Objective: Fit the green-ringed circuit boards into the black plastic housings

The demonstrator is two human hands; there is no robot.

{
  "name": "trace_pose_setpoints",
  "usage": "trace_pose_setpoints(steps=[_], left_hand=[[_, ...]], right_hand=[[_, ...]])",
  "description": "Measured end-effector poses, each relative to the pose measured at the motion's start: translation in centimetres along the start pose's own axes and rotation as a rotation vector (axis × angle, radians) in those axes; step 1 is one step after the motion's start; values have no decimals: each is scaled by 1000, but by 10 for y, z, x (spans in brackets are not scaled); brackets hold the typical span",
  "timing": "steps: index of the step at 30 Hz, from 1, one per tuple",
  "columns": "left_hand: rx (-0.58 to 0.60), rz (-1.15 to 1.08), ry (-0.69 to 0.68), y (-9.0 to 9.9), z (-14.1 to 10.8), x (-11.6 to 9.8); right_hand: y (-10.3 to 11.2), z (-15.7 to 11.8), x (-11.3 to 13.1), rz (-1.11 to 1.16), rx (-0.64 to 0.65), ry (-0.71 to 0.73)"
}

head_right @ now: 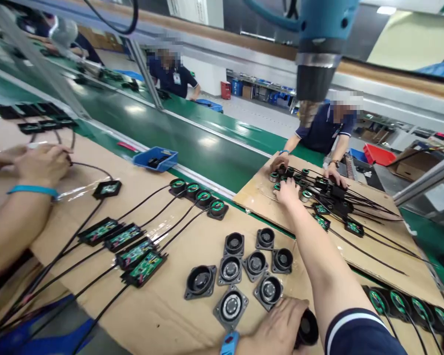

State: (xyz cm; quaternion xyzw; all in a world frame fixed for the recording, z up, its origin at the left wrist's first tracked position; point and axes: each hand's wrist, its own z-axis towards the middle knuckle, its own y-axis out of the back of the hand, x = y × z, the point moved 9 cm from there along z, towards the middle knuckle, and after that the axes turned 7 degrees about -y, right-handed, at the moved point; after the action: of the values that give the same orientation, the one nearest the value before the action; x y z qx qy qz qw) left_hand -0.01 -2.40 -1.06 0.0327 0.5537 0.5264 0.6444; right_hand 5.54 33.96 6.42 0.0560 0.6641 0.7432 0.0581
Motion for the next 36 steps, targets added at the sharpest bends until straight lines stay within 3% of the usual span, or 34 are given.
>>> trace_pose_setpoints(steps=[4,8,10,15,18,21,24,27,30,33,36], left_hand=[[23,-11,34,8,5,-4],[75,-136,151,19,4,0],[71,-193,178,23,1,0],[-86,-235,84,26,-3,-4],[-122,-221,62,27,-4,-5],[-121,-209,42,30,-6,-9],[-97,-162,25,26,-5,-14],[-141,-52,117,22,-4,-9],[-219,22,192,25,-3,-5],[-171,-30,84,27,-3,-15],[-114,-54,1,29,-11,-21]], right_hand=[[6,0,5,56,-58,76],[47,-45,-7,350,-188,152],[76,-91,-31,528,-234,122],[148,-237,-100,864,-273,16],[167,-325,-129,977,-252,-90],[151,-393,-142,1043,-157,-173],[115,-428,-145,1052,-52,-231],[92,-438,-146,962,-19,-212],[85,-441,-149,877,27,-127],[84,-445,-161,811,43,-104],[92,-450,-176,776,-32,-180]])
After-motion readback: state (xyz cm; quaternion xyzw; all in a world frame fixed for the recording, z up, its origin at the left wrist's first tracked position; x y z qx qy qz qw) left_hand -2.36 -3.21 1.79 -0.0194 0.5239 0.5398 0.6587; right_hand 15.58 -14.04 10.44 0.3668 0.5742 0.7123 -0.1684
